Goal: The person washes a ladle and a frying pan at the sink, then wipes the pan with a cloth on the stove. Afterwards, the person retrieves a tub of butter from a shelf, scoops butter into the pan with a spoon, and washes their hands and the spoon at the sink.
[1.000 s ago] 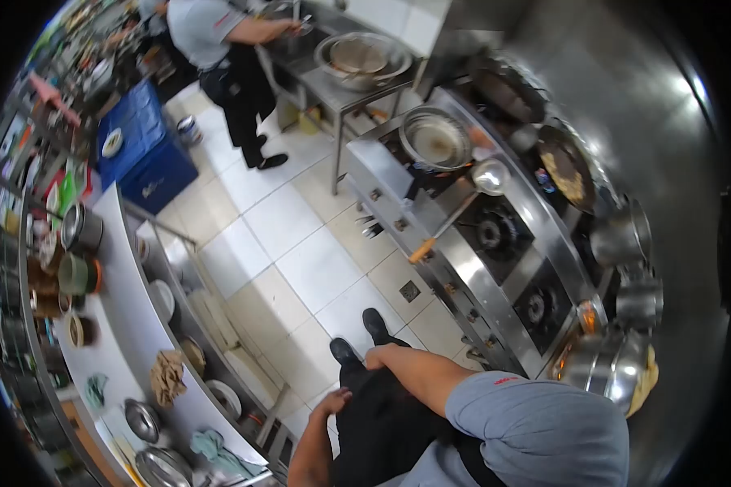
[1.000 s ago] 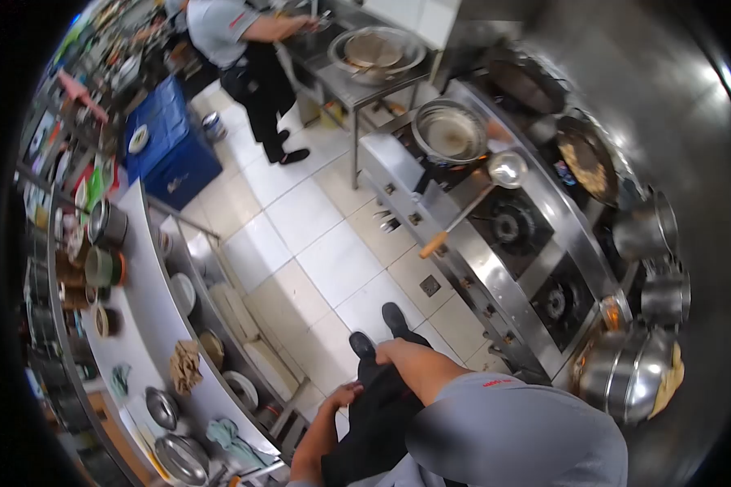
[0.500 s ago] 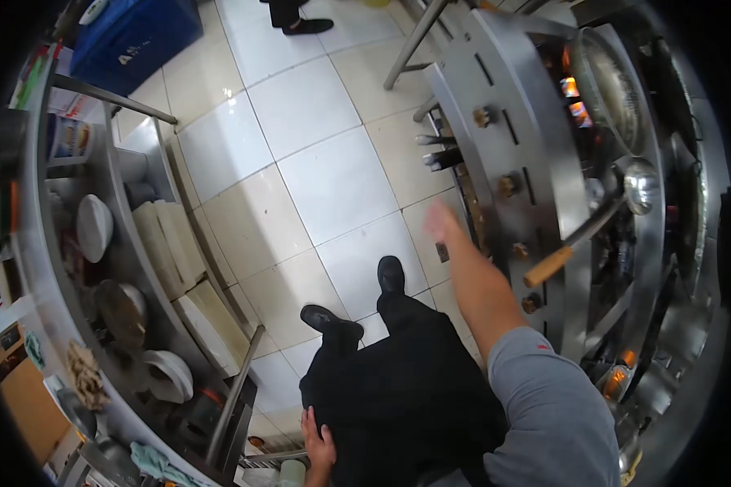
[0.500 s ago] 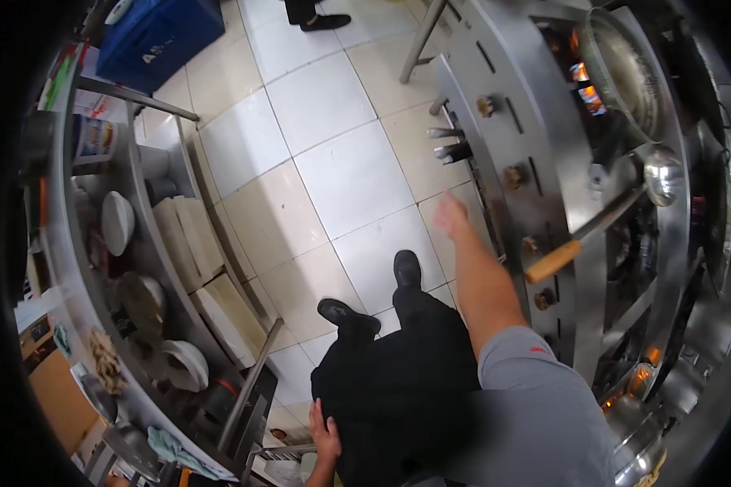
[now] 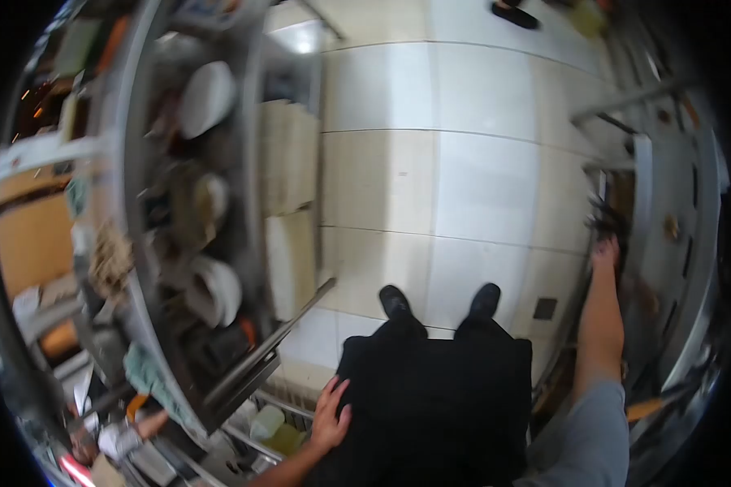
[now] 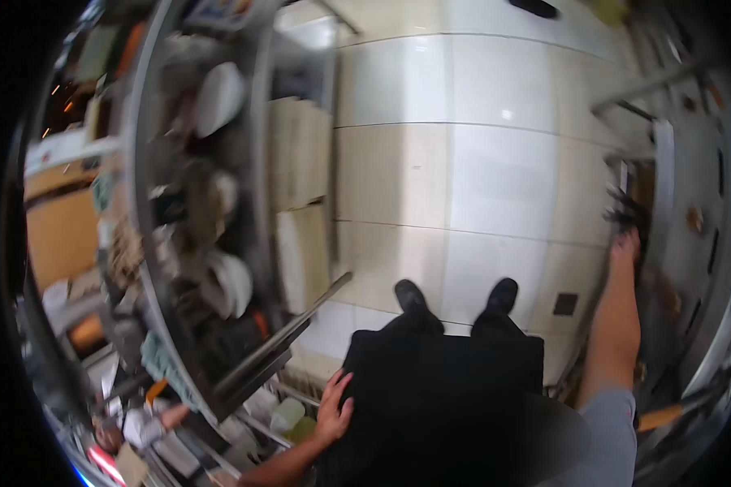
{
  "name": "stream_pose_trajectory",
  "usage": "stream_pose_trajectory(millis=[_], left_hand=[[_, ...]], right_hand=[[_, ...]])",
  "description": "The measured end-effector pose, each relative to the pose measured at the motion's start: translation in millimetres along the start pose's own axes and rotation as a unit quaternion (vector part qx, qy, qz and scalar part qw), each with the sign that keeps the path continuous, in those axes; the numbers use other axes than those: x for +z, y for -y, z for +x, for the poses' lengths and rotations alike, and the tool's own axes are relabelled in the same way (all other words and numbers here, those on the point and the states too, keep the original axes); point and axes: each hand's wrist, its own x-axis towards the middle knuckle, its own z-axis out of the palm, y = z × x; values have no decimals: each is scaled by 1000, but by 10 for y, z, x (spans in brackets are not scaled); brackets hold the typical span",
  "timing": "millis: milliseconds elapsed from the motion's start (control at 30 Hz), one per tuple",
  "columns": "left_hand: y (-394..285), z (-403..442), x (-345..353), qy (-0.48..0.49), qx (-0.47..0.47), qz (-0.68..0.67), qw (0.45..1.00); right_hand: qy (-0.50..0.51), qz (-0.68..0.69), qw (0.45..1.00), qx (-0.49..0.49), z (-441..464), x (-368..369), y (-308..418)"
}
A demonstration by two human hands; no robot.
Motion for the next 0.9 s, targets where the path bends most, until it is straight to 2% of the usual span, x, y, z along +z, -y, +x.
stream_pose_trajectory(millis=[33, 67, 133, 167, 200, 267, 300, 333, 367, 400, 433, 467, 500, 567, 633, 700, 733, 767, 800, 833, 867, 900], left_hand=[[-8, 16, -9, 5, -1, -5, 1000], [32, 29, -15, 16, -7, -14, 1000], [37, 112, -20, 4, 13, 25, 1000], [-78, 189, -119, -8, 17, 48, 999], [-270, 279, -337, -48, 59, 82, 994], [-697, 497, -955, -156, 147, 144, 966], [-868, 582, -1388, -226, 187, 174, 940], [-1048, 649, -1880, -299, 176, 217, 912], [-1186, 756, -2375, -380, 202, 203, 879], [-1337, 818, -2806, -458, 163, 250, 837], [-1399, 944, -3143, -518, 74, 230, 821], [-1291, 1153, -3430, -531, -22, 194, 824], [-1134, 1288, -3579, -544, -17, 187, 818], [-966, 1504, -3749, -496, -141, 172, 839], [-924, 1406, -3900, -406, -22, 147, 902], [-1248, 1172, -3762, -297, 87, -32, 950], [-1484, 1009, -3672, -315, 172, -64, 931], [-1853, 717, -3661, -303, 194, -72, 930], [-2307, 356, -3664, -294, 203, -155, 921], [-2625, 129, -3652, -286, 207, -237, 905], [-2728, 184, -3572, -306, 314, -198, 877], [-2818, 268, -3500, -327, 415, -156, 835]], right_hand=[[-112, 3, 994, 19, -686, 475, 219], [-109, 26, 992, 55, -830, 405, 180], [-164, -51, 982, 72, -1428, 537, 133], [-102, -93, 989, 57, -2033, 736, 248], [-73, -117, 990, -25, -2310, 722, 128], [-138, -121, 982, 43, -3246, 993, 211], [-126, -171, 971, 107, -3802, 1174, 405], [-99, -169, 977, 83, -3942, 962, 142], [-64, -188, 976, 91, -4354, 1022, 208], [-34, -182, 976, 111, -4626, 973, 136], [-24, -171, 974, 150, -4937, 1001, 183], [25, -213, 963, 164, -5280, 1078, 335], [72, -256, 948, 175, -5599, 1148, 513], [136, -273, 919, 249, -5965, 1128, 629], [232, -321, 893, 213, -6392, 1273, 1053], [308, -358, 865, 168, -6660, 1335, 1445], [354, -366, 851, 126, -6802, 1413, 1720], [403, -370, 833, 85, -6954, 1513, 2019], [392, -366, 841, 70, -7072, 1677, 2422], [443, -371, 811, 94, -7261, 1869, 2870], [497, -376, 773, 118, -7454, 2012, 3223], [500, -376, 773, 105, -7580, 2114, 3473]])
